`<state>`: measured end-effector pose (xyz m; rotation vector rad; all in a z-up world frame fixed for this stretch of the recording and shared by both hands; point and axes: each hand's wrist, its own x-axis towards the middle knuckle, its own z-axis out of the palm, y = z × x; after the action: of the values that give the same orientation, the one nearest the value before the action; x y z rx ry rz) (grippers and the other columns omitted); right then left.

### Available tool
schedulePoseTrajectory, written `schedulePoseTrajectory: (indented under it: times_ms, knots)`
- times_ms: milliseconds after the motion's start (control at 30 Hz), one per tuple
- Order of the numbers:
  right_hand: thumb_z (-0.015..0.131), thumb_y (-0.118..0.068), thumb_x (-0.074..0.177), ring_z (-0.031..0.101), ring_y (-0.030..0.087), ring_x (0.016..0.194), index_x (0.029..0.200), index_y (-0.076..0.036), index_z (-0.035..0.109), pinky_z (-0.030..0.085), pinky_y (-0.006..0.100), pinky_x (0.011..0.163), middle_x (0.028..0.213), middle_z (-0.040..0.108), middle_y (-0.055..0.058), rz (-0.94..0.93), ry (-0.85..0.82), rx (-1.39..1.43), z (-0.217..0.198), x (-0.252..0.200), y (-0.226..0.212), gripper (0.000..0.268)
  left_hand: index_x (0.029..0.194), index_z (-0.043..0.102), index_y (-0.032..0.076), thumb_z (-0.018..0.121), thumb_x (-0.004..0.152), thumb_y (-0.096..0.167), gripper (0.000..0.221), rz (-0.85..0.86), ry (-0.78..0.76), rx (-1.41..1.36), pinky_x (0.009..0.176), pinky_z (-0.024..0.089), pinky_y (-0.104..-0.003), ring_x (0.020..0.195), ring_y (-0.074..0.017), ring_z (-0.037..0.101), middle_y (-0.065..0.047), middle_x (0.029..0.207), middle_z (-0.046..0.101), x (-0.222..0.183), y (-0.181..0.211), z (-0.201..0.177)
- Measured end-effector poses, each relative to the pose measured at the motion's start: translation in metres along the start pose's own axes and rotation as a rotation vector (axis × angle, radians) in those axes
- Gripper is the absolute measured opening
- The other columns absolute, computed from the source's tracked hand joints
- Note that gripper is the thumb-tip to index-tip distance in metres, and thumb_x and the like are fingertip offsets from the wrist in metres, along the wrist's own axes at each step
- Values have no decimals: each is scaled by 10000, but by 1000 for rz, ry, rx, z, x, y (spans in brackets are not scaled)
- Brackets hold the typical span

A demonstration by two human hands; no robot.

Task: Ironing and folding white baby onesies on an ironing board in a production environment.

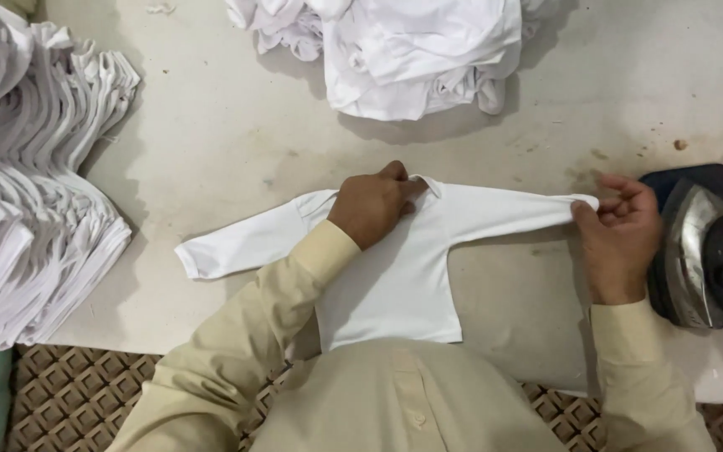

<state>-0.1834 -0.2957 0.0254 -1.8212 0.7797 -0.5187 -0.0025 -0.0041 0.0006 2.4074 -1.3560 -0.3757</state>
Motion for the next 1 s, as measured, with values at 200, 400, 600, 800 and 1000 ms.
schedulePoseTrajectory:
  times_ms: [200, 400, 600, 800, 1000]
  knots:
    - [715, -134, 989, 553, 69, 675, 1240, -145, 605, 472, 236, 525, 908, 639, 1, 144, -127, -20, 8, 6, 6, 274, 1149, 756, 275, 533, 994, 332, 278, -324, 121, -182, 591, 496, -532, 797, -385, 692, -51, 1008, 709, -9, 21, -10]
    - [671, -2, 938, 598, 77, 993, 1399, -156, 614, 513, 216, 760, 1214, 689, 4, 186, -296, 55, -6, 19, 5, 489, 779, 710, 117, 693, 913, 361, 279, -802, -74, -816, 625, 482, -294, 501, -118, 570, 25, 687, 659, 3, 14, -44]
    - [656, -26, 957, 543, 84, 1052, 1299, -120, 670, 480, 207, 910, 1188, 630, -21, 276, -320, 31, -11, 20, 5, 355, 1142, 625, 251, 655, 904, 376, 271, -465, 49, -243, 674, 508, -488, 877, -319, 690, 2, 886, 751, 10, 3, -7]
    - [663, -72, 977, 544, 102, 1034, 1311, -139, 675, 487, 219, 899, 1142, 599, -14, 268, -350, 34, -13, 22, 11, 341, 818, 711, 281, 636, 906, 270, 116, -320, 24, -64, 867, 307, -445, 857, -242, 647, 48, 897, 690, 20, -7, -15]
    - [689, -119, 972, 484, 69, 905, 1247, -160, 715, 405, 187, 828, 1054, 578, -63, 231, -338, -102, -8, 18, -2, 279, 1047, 716, 198, 567, 901, 122, 222, -193, 572, 165, 912, 388, -502, 805, -331, 587, -65, 1029, 649, -9, 35, 17]
